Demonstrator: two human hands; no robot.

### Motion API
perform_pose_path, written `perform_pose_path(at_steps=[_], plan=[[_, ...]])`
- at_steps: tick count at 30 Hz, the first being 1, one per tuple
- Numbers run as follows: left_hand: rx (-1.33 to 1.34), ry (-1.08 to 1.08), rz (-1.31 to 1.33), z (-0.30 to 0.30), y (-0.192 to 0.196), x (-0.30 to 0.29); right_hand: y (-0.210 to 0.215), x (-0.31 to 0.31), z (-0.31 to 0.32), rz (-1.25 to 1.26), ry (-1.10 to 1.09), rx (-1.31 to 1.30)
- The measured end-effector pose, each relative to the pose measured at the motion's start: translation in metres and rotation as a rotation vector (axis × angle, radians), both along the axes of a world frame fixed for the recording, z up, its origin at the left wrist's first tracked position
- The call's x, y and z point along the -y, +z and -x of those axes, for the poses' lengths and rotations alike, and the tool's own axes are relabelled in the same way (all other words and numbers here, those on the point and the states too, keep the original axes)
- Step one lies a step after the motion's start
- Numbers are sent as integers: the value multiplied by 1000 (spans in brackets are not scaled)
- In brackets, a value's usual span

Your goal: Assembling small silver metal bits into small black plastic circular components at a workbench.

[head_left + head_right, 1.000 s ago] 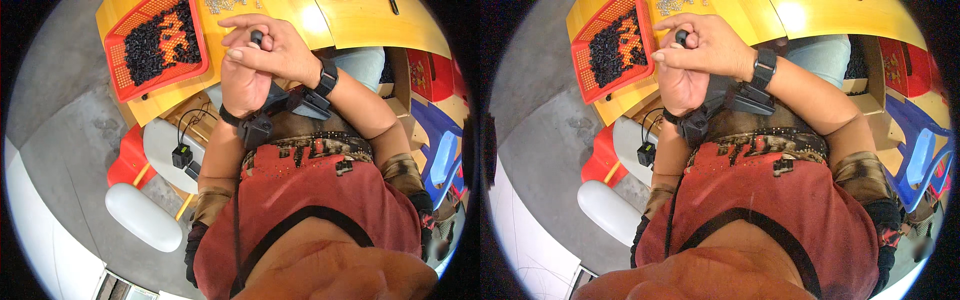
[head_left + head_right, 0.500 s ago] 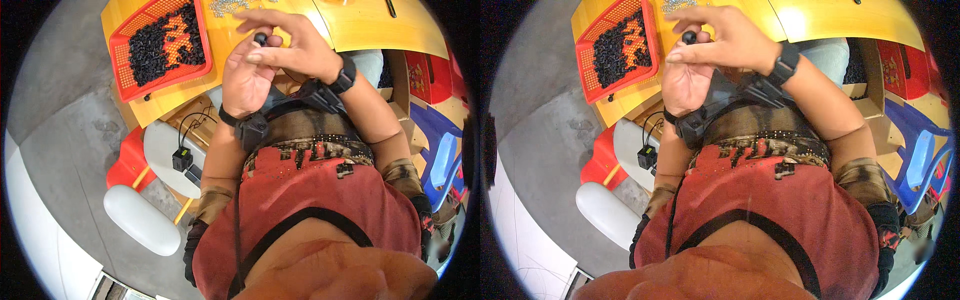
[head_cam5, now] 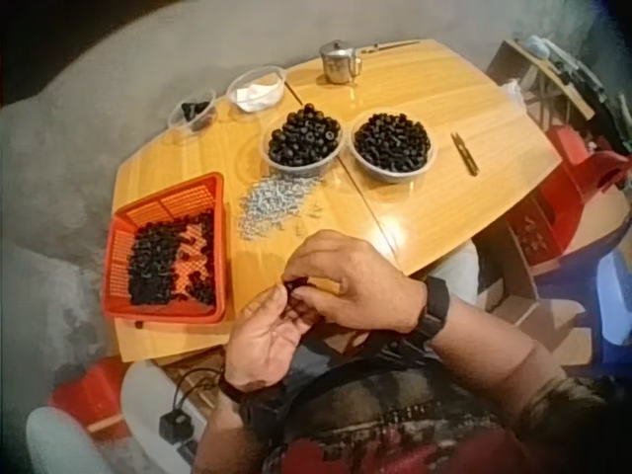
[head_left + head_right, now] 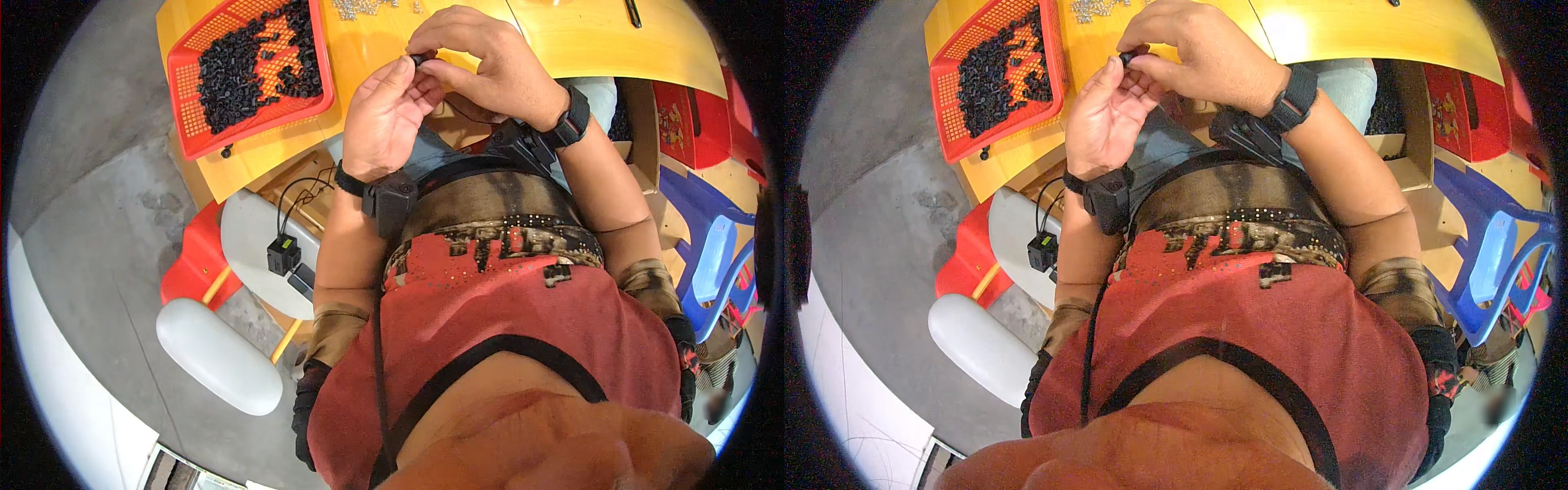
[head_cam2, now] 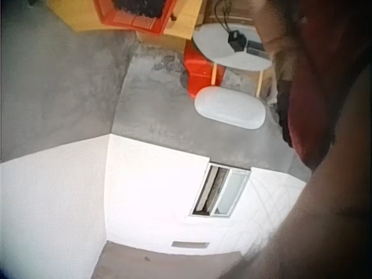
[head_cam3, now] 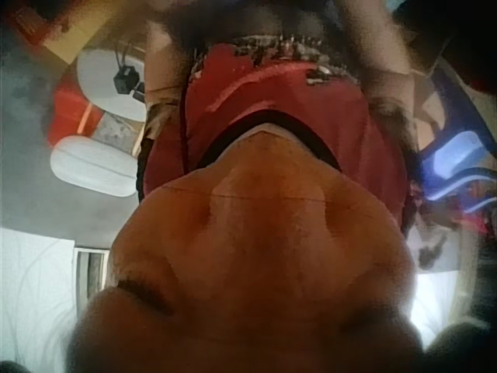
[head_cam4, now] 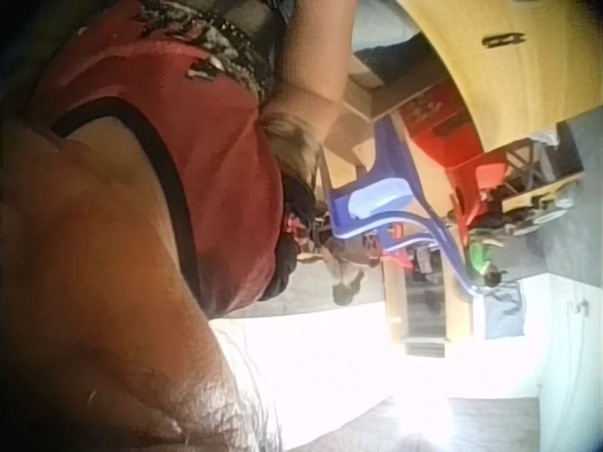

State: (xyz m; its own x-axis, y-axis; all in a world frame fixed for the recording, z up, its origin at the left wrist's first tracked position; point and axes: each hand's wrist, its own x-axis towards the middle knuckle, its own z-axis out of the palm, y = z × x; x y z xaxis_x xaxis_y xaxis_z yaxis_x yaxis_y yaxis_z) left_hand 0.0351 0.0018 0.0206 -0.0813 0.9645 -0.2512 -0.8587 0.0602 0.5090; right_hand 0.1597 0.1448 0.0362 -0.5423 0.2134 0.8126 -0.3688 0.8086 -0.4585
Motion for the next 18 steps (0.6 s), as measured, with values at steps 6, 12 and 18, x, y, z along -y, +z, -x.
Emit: perform_pose_path(at_steps=[6, 12, 18], plan=[[-13, 44, 14, -5, 13, -6, 26, 12, -14, 121, -135, 503], [-2, 37, 110, -10, 13, -14, 27, 8, -13, -1, -229, 493], [-37, 104, 83, -14, 17, -18, 30, 11, -9, 73, -219, 490]])
